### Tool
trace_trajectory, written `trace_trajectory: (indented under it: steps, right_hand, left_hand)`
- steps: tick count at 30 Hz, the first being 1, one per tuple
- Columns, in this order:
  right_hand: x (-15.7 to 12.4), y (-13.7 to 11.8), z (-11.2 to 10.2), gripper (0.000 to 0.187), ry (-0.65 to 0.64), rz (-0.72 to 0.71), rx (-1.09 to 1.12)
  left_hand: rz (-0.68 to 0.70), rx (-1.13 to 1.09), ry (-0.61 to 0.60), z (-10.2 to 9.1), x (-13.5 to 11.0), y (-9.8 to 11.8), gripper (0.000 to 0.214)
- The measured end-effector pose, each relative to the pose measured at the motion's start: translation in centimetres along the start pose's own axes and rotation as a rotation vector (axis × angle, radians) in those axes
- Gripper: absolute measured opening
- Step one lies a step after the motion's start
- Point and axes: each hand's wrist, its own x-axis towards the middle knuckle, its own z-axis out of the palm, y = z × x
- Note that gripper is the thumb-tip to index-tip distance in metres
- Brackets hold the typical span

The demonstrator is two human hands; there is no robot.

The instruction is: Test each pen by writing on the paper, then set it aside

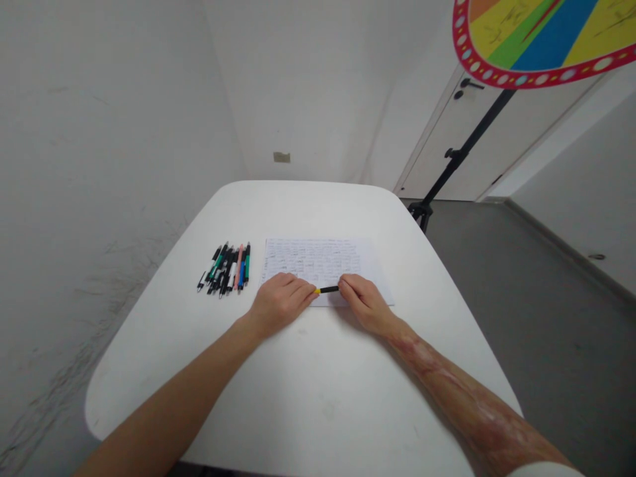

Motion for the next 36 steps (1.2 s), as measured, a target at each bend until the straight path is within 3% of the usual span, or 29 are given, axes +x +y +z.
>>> trace_trajectory:
  steps: [6,8,14,17,20,23,29,33,36]
  right_hand:
    - [-0.1,1.0,-0.3,0.044,0.183,0.091,0.074]
    - [-0.1,1.1,-0.5,0.04,0.22,0.06,0.014]
    - [0.3,-0.1,-0.4,0.021,0.068,-0.237,-0.224]
    - [0.3,-0.1,0.0,0.025,-0.019,-0.276,-0.274]
    - [0.0,0.6,0.0,0.029,-0.002,-0.231,-0.224]
    - [0.1,1.0,0.0,0.029,0.106,-0.09,-0.042]
    - [3.1,0.3,-0.6,0.037,0.388,0.136,0.635]
    - [6.6,-0.3,-1.7,0.016,0.467,0.356,1.098]
    - [8.5,-0.5,-1.9,0.053,0.511,0.453,1.359]
  left_hand:
    - [-0.111,0.007,0.058,0.2,-0.6,-0.6,0.018]
    - [-0.137,-0.002,0.071,0.3,-0.8,-0.8,0.017]
    - [-0.128,-0.053,0.071,0.6,-0.9,-0.8,0.019]
    - [-0.163,-0.096,0.068,0.7,-1.0,-1.0,0.021]
    - [-0.24,-0.124,0.073,0.6,-1.2,-1.5,0.021]
    - [-0.313,-0.131,0.055,0.6,-1.2,-2.0,0.018]
    - [-0.327,-0.153,-0.067,0.9,-1.4,-2.4,0.012]
    - [-0.326,-0.192,-0.141,1.0,-1.5,-2.5,0.015]
    - [-0.32,-0.197,-0.142,1.0,-1.4,-2.6,0.015]
